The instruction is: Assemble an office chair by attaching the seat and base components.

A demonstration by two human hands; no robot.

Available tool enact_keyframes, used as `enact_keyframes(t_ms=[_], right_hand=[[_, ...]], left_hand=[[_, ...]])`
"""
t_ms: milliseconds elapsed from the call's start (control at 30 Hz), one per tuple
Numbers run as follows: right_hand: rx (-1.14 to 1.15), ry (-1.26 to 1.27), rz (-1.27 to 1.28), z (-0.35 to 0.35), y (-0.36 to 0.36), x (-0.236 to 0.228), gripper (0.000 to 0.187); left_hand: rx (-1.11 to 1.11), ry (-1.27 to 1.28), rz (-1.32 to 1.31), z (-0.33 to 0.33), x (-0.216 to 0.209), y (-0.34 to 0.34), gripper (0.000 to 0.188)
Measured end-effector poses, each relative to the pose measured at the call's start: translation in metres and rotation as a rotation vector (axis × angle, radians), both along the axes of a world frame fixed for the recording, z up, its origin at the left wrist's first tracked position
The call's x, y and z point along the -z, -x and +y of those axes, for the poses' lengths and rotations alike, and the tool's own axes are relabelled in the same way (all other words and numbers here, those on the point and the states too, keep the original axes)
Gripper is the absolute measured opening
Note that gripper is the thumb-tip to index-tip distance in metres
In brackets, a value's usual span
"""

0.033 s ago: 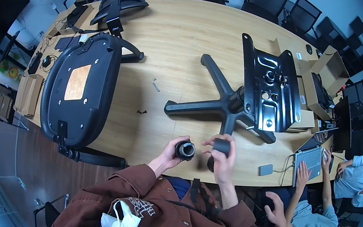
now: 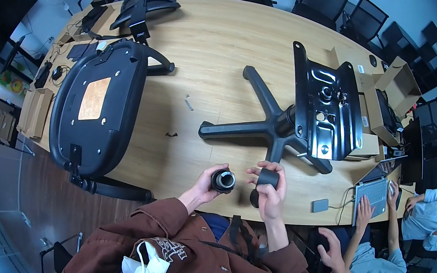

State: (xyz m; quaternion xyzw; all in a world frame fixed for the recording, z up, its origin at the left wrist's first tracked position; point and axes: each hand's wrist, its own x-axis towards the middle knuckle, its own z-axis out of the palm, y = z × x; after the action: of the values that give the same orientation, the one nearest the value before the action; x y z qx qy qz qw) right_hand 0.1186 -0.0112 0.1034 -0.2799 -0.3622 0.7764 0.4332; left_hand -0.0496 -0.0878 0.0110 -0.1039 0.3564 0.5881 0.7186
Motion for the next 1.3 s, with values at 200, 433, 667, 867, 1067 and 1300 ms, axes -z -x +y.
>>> enact_keyframes(t_ms=[200, 433, 667, 867, 1067, 1300], right_hand=[[-0.213, -0.658, -0.803, -0.005, 0.005, 0.012, 0.053], [-0.009, -0.977, -0.824, -0.016, 0.027, -0.006, 0.036], [0.047, 0.046, -0.386, -0.001, 0.025, -0.004, 0.031], [-0.228, 0.450, -0.159, 0.014, 0.009, 0.008, 0.031], [-0.454, 0.123, -0.686, 0.027, 0.005, 0.009, 0.039], [-0.637, -0.046, -0.711, 0.044, 0.006, 0.012, 0.042]], left_hand=[[-0.066, 0.110, 0.081, 0.002, -0.006, -0.004, 0.022], [-0.010, 0.021, 0.006, 0.002, -0.008, 0.001, 0.024], [0.037, 0.009, -0.126, 0.004, -0.001, 0.005, 0.033], [0.171, -0.154, -0.043, 0.006, -0.015, 0.012, 0.034], [0.519, -0.128, 0.153, 0.004, -0.033, 0.005, 0.057], [0.454, -0.200, 0.010, -0.013, 0.008, -0.002, 0.070]])
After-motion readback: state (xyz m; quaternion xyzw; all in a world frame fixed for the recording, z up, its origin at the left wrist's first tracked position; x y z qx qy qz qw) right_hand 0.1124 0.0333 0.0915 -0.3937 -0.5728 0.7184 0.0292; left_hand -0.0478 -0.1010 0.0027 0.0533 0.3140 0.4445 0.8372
